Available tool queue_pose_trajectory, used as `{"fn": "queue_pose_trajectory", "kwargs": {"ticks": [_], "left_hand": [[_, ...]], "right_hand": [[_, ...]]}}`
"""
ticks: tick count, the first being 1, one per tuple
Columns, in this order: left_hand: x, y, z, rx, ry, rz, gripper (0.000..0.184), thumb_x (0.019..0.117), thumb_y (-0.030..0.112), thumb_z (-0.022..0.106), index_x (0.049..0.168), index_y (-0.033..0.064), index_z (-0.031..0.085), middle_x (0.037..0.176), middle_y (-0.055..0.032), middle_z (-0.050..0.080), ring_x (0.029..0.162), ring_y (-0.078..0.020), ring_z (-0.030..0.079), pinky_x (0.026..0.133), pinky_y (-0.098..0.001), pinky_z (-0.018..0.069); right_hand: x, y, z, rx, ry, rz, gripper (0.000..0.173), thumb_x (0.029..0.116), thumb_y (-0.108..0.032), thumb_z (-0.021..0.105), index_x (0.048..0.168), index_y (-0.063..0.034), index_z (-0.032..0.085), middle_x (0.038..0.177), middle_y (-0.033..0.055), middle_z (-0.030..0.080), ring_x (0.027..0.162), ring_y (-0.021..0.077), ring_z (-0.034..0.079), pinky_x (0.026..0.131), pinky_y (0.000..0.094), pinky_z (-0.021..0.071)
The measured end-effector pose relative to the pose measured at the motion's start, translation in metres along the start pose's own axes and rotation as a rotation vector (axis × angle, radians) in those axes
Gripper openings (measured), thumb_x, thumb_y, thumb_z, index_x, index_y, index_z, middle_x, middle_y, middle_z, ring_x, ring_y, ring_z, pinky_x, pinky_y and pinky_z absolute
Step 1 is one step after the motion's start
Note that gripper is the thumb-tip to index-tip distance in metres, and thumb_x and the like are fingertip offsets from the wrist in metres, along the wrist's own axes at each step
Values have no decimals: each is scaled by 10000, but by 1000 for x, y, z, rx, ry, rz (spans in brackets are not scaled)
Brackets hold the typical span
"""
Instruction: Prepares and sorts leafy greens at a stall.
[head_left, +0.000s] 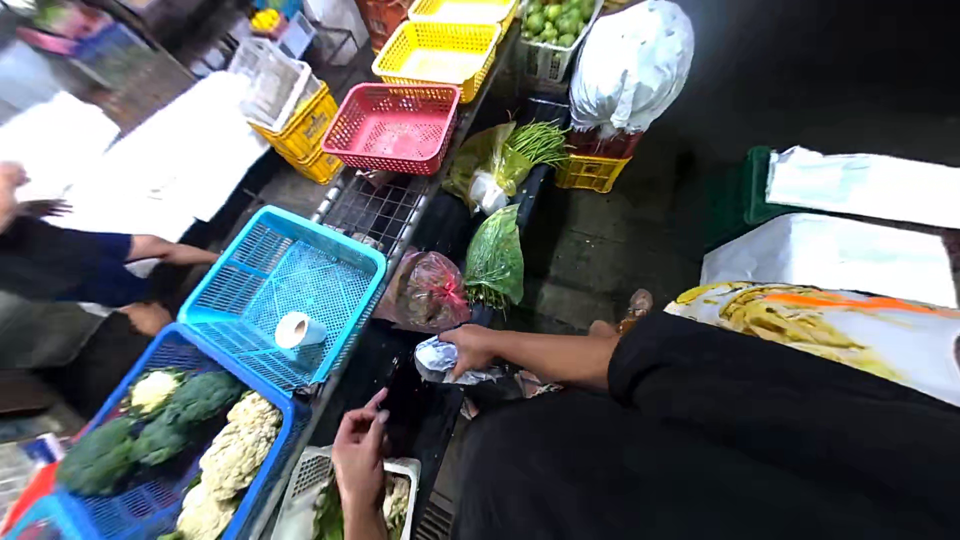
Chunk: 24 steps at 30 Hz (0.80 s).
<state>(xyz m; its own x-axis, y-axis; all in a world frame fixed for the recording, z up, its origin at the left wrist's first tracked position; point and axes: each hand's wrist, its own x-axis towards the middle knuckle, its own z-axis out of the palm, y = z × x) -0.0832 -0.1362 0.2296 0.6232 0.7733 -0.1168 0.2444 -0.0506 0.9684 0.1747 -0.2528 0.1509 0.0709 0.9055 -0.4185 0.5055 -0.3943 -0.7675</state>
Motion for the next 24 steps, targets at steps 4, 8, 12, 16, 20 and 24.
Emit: {"fn": "queue_pose_trajectory", "kwargs": {"ticks": [4,8,12,16,20,24], "left_hand": [[-26,23,-14,579,-235,-143,872,677,316,935,1414,85,529,1327,-138,629,779,-193,728,671,-413,646],[-23,31,3,964,-443,-50,1039,591,471,962,1452,119,501,1338,-137,622,1102,-285,679,919,-536,584],[-18,27,-24,523,-380,-14,936,599,324,941,1388,42,522,1246,-142,666,1123,-229,661,964,-455,566],[-39,6,-44,-113,-348,-33,704,799,382,850,1294,-17,549,1050,-84,735,856,-173,738,775,-375,647],[-72,18,-34,90,-293,233,331,894,73,707,1188,-70,660,1070,-98,729,939,-102,713,879,-297,606],[-68,39,-15,322,-374,624,304,883,93,662,1156,-28,723,1067,-128,734,891,-144,711,791,-312,609]], "right_hand": [[-8,-39,6,-277,-49,-183,706,733,-376,914,1310,-91,625,1168,184,702,1100,406,669,929,692,515],[-27,-90,19,-484,-126,-384,635,716,-338,921,1244,-89,671,1102,153,714,1058,381,673,844,674,525],[-42,-119,9,-222,-36,-484,556,774,-268,883,1238,-47,670,1089,166,721,1051,335,685,911,619,525],[-50,-126,17,538,194,-347,653,769,-82,891,1332,54,590,1208,234,671,1104,288,669,1026,499,529],[-53,-128,37,408,396,86,818,802,-279,870,1453,-4,458,1296,252,616,1193,382,618,1022,603,493],[-66,-138,78,285,284,69,599,900,-191,782,1370,72,520,1231,301,634,1164,437,623,1008,637,479]]}}
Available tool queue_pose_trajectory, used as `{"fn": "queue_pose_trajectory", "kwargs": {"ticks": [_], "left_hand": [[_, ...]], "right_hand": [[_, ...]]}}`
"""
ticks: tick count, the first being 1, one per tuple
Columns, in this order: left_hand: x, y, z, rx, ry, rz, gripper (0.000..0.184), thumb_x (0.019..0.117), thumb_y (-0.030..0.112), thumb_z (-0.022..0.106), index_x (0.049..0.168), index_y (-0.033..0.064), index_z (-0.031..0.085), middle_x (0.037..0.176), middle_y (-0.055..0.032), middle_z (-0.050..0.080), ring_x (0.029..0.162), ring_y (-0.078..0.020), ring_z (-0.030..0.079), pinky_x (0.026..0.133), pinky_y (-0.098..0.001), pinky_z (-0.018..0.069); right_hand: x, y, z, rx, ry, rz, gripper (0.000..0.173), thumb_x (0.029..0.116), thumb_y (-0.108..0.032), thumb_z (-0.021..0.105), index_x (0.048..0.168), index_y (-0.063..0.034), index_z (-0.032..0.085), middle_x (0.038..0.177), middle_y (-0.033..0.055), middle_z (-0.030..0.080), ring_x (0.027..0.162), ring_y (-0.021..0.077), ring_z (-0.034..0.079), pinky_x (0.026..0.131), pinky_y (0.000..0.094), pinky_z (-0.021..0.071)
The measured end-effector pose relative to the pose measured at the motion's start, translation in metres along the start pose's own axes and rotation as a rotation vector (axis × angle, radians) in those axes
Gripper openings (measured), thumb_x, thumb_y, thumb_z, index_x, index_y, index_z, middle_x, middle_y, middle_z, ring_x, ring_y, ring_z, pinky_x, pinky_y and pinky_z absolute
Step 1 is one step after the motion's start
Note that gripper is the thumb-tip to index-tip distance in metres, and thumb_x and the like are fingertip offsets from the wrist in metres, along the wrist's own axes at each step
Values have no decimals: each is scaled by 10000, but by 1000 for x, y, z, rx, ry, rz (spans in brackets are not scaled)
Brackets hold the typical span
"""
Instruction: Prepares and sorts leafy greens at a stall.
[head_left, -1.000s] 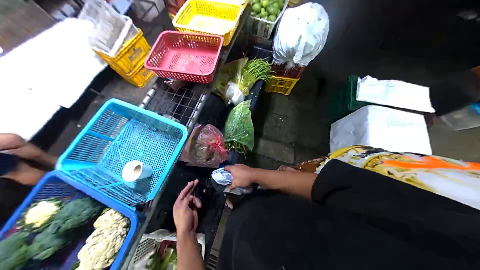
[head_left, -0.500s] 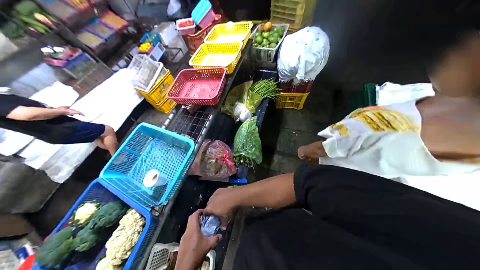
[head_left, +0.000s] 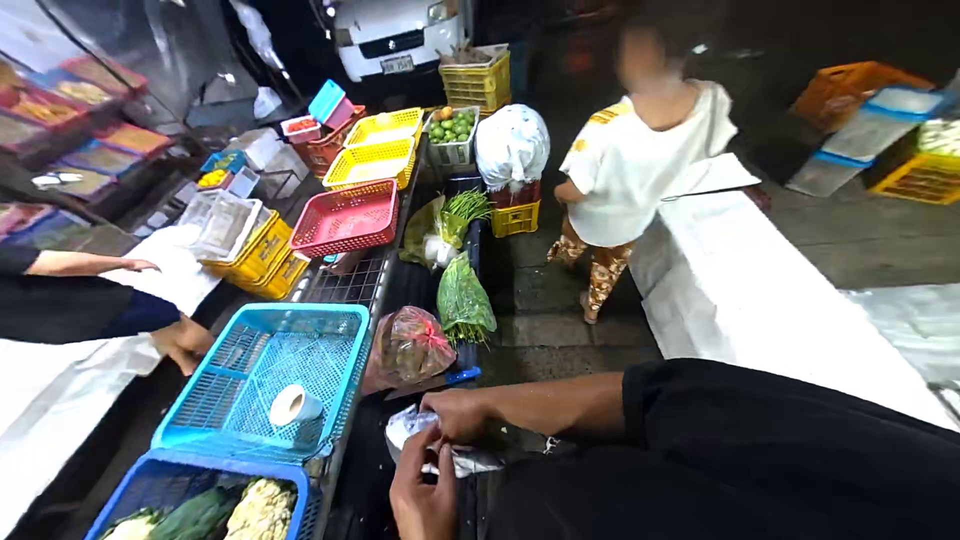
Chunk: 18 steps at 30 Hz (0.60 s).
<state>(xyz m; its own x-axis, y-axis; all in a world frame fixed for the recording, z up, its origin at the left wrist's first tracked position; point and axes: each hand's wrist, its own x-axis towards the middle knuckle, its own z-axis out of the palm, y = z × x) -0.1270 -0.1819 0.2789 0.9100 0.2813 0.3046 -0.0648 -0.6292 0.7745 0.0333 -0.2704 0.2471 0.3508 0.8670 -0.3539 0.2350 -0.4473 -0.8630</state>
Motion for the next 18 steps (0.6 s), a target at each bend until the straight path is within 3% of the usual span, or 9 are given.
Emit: {"fn": "queue_pose_trajectory", "kwargs": {"ticks": [2,4,6,9,11,13,15,18], "left_hand": [[6,22,-2,-25,-160,213,308,868,45,628,1152,4,740,1113,-123,744,940,-171,728,836,-357,620],[1,41,-12,-102,-283,329,272,902,75,625,1142,64,753,1074,-55,764,930,-130,722,853,-345,608],[-7,35,-30,-245,-282,203,216,916,73,648,1102,26,749,997,-41,767,895,-105,727,832,-309,622],[-8,-24,-38,-380,-109,-173,272,950,147,629,1140,-44,671,915,-45,744,680,-42,662,590,-216,559],[-2,-43,-24,-571,-117,-310,544,973,420,674,1276,-27,609,966,-60,758,555,-19,574,475,-180,473],[13,-23,1,-576,-50,-389,747,829,624,742,1238,15,600,840,0,692,553,-28,564,483,-209,490],[30,3,17,-574,65,-420,752,800,548,777,1244,-30,588,912,-42,724,733,-79,694,637,-275,607],[54,31,30,-714,209,-412,628,853,383,750,1268,-39,541,940,-74,721,797,-119,719,689,-304,630]], "right_hand": [[-10,1,3,21,20,-56,508,936,-173,738,1335,93,571,1250,317,626,1194,440,606,1041,618,451],[-24,0,-4,197,132,19,634,852,-231,832,1347,67,571,1241,283,645,1156,391,636,1021,587,492],[-42,3,-18,457,222,16,723,807,-221,866,1393,23,520,1246,236,646,1100,319,664,977,528,544],[-73,2,-41,660,230,-59,675,875,-104,795,1450,-13,454,1333,201,588,1153,261,631,1005,459,532],[-80,-2,-45,635,203,-103,696,845,-48,801,1444,-9,449,1357,201,569,1184,262,614,1016,453,526],[-80,-10,-46,558,183,-142,740,790,-48,836,1426,2,460,1357,223,563,1197,292,600,1020,480,514],[-82,-19,-50,532,181,-198,811,767,-68,857,1461,3,444,1396,230,548,1251,296,579,1068,482,493],[-88,-20,-71,450,230,-272,890,732,-145,900,1486,-42,438,1427,192,542,1284,264,568,1086,450,494]]}}
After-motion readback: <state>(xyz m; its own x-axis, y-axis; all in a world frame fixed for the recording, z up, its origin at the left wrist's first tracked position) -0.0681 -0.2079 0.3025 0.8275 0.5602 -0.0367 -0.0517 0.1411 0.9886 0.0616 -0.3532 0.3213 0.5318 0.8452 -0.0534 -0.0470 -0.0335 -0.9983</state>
